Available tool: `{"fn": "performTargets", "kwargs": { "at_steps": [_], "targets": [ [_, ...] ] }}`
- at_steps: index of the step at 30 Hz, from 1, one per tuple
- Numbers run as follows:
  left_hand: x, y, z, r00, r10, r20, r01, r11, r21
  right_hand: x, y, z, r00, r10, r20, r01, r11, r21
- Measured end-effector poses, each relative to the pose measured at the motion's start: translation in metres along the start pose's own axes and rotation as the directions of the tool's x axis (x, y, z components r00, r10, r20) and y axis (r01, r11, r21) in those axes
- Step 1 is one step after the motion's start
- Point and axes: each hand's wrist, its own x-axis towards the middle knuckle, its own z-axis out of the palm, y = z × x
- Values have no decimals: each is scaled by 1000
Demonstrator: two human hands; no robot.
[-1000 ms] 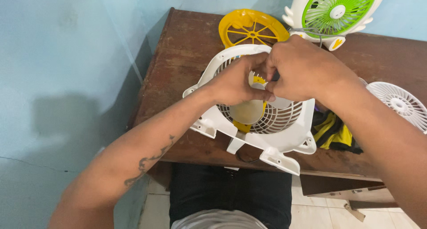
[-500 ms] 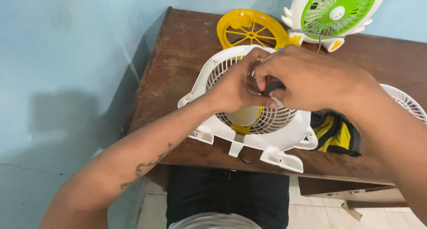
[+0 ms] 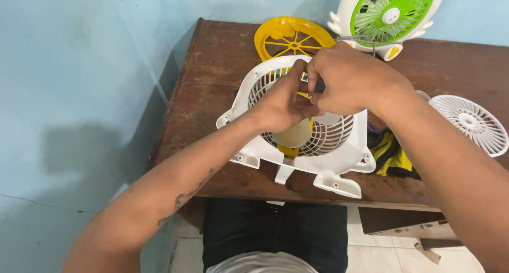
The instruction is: The person reassembles a small electric fan by securing the fan blade to the motor hub with a screwdriver, then wipes the fan cage with a cloth and attaches the front grille. The fan is placed on a wooden table with other fan parts nearby.
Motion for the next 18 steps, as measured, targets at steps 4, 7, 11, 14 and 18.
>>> {"fn": "performTargets", "kwargs": {
  "at_steps": [4, 7, 11, 14, 18],
  "targets": [
    [1, -7, 2, 988, 141, 71, -142, 990, 14, 2, 5, 7, 993, 112, -24, -111, 993, 28],
    [-1, -9, 3, 968, 216, 124, -193, 965, -179, 4, 7, 10, 992, 115, -49, -117, 993, -33],
    [1, -4, 0, 992, 108, -68, -108, 994, -2, 4, 13, 5, 976, -197, -97, 192, 980, -51],
    [1, -2, 1, 982, 125, -141, -112, 989, 96, 1, 18, -3, 966, -254, 42, 253, 967, 30],
    [4, 3, 7, 977, 101, -189, -80, 990, 114, -6, 25, -19, 977, -205, 63, 195, 971, 136]
  ]
}}
